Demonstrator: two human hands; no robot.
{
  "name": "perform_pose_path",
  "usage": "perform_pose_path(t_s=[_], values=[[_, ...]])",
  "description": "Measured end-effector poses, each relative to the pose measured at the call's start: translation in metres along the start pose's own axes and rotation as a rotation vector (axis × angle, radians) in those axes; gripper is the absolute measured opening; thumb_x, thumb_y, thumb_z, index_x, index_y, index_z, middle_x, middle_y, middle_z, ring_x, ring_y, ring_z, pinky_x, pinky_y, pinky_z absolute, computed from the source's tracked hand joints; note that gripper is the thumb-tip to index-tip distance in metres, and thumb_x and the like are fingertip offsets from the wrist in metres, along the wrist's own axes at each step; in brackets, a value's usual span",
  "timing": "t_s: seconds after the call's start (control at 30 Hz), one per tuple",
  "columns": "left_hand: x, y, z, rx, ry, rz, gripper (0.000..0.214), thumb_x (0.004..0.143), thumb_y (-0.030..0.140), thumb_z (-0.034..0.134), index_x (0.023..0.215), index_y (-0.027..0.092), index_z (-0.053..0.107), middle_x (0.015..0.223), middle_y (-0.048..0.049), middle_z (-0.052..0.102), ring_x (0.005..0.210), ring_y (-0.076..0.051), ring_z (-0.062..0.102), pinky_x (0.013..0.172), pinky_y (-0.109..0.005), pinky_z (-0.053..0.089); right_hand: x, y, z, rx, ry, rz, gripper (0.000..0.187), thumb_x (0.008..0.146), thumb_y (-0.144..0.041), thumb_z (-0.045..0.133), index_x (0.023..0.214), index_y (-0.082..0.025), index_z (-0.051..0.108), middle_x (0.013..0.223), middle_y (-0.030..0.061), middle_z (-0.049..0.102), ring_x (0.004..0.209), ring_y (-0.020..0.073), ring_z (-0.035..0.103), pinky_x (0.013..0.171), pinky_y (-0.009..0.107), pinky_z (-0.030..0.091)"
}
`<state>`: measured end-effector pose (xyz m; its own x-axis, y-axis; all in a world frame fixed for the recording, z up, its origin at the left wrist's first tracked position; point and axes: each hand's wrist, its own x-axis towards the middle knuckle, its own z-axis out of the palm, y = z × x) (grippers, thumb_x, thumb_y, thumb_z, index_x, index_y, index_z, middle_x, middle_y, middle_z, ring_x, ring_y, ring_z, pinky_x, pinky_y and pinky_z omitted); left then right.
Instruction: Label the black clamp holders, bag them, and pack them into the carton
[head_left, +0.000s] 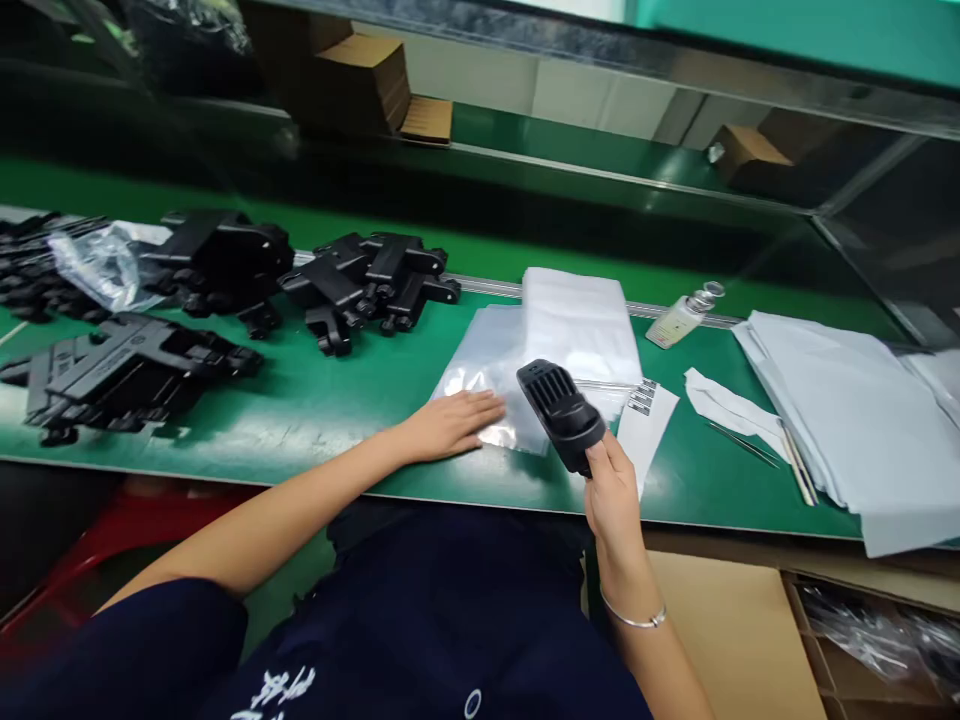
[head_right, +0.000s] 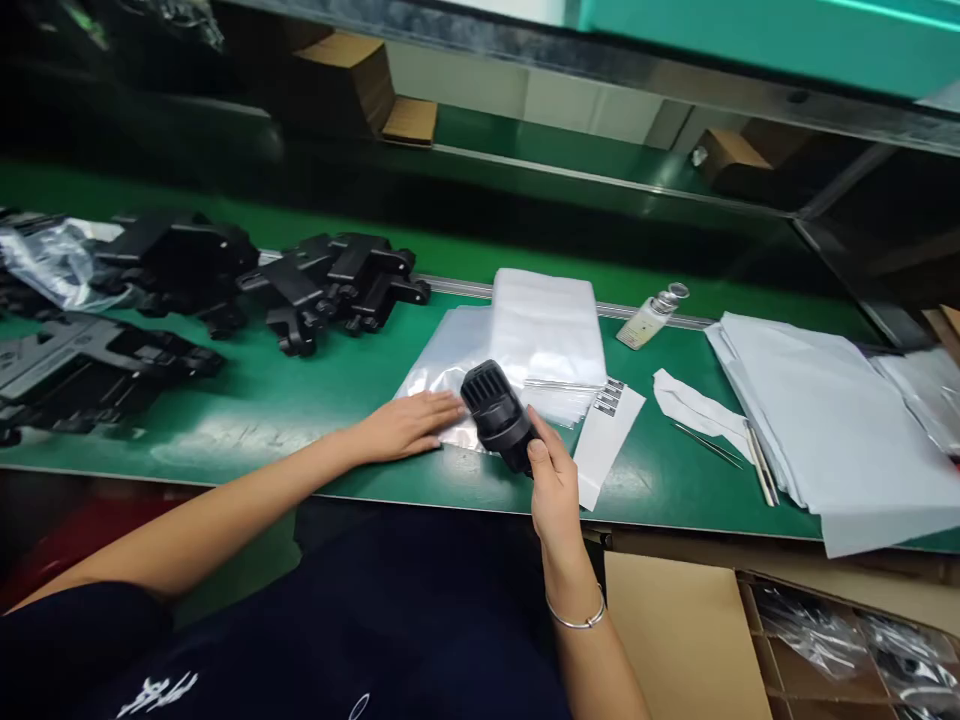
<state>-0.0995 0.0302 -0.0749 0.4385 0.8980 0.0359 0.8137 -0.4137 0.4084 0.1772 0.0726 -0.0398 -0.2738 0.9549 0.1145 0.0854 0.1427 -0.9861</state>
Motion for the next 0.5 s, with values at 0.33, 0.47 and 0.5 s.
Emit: perform_pose_path(t_s=[0.33, 0.47, 0.5], values=[[-0.002, 0.059, 0.028, -0.008, -0.228, 0.212, 0.068, 0.098, 0.058, 0.037, 0.157, 0.026, 0.024, 0.158, -0.0115, 0.035, 0.145, -0.027, 0.037, 0.12, -0.044, 0.025, -0.007, -0.014, -0.03, 0.114, 0.086, 0.203, 0.048, 0.09, -0.054, 0.057, 0.129, -0.028, 0.065, 0.13, 0.0073, 0.063, 0.084, 0.0221, 0.064, 0.051, 0.03, 0.053], [0.016, 0.062, 0.037, -0.027, -0.257, 0.23, 0.07, 0.096, 0.056, 0.043, 0.156, 0.024, 0.025, 0.157, -0.0129, 0.037, 0.144, -0.029, 0.038, 0.12, -0.047, 0.024, -0.004, -0.015, -0.032, 0.175, 0.087, 0.239, 0.048, 0.087, -0.054, 0.06, 0.126, -0.028, 0.067, 0.126, 0.0063, 0.065, 0.08, 0.0207, 0.062, 0.049, 0.029, 0.051], [0.024, 0.06, 0.037, -0.009, -0.244, 0.186, 0.069, 0.097, 0.055, 0.042, 0.156, 0.023, 0.025, 0.157, -0.0136, 0.036, 0.145, -0.03, 0.036, 0.12, -0.049, 0.024, -0.003, -0.015, -0.032, 0.205, 0.089, 0.25, 0.048, 0.087, -0.054, 0.061, 0.126, -0.027, 0.067, 0.125, 0.0064, 0.066, 0.08, 0.0206, 0.062, 0.048, 0.029, 0.05]])
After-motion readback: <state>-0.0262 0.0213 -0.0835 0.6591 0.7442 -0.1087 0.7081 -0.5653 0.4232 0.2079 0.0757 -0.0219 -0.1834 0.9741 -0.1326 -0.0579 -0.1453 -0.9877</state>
